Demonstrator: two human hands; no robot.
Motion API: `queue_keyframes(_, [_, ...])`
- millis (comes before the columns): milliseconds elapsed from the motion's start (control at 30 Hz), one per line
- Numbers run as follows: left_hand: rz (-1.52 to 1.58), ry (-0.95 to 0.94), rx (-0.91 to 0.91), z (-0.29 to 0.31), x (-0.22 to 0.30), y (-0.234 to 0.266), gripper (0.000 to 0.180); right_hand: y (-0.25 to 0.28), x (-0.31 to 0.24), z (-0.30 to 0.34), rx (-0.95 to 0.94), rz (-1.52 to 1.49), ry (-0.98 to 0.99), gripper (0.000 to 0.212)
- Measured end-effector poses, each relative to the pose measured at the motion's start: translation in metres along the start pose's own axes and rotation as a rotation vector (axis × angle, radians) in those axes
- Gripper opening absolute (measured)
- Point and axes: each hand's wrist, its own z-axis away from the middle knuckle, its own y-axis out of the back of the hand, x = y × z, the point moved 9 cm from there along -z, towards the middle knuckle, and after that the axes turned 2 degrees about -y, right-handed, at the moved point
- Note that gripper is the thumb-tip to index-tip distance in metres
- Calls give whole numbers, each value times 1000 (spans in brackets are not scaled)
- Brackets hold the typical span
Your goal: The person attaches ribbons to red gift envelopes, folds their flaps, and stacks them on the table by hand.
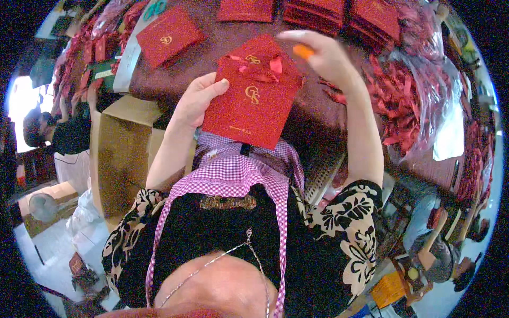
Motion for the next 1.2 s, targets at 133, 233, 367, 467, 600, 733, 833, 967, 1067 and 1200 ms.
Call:
queue_keyframes(133, [10, -27, 1, 1, 3, -2, 25, -40, -2, 3, -309, -108, -78, 20])
queue_keyframes(233, [38, -19, -1, 2, 5, 1, 25, -33, 21, 7, -307, -157, -188, 12])
queue_keyframes(367, [2, -11, 51, 3, 10, 4, 25, -26, 30, 8, -210, -123, -189, 11])
queue_keyframes(467, [5, -8, 40, -5, 7, -1, 25, -21, 33, 9, -191, -49, -150, 10])
queue_keyframes(600, [12, -2, 199, -8, 12, 7, 25, 8, -19, 2, 164, 412, 125, 27])
queue_keyframes(733, [80, -71, 287, -16, 19, 25, 24, -41, -89, 17, -253, 318, 228, 65])
queue_keyframes(833, [76, -46, 308, -21, 34, 23, 24, -69, -99, 26, -268, 640, 264, 52])
queue_keyframes(967, [170, -95, 337, -36, 62, 36, 31, -45, -105, -17, -56, 701, 332, 46])
queue_keyframes(1067, [307, -295, 149, -41, 105, 22, 42, -5, -109, -69, 223, 570, 449, 43])
queue_keyframes(1200, [172, -471, 216, -36, 125, 33, 41, 13, -95, -127, 442, 641, 491, 41])
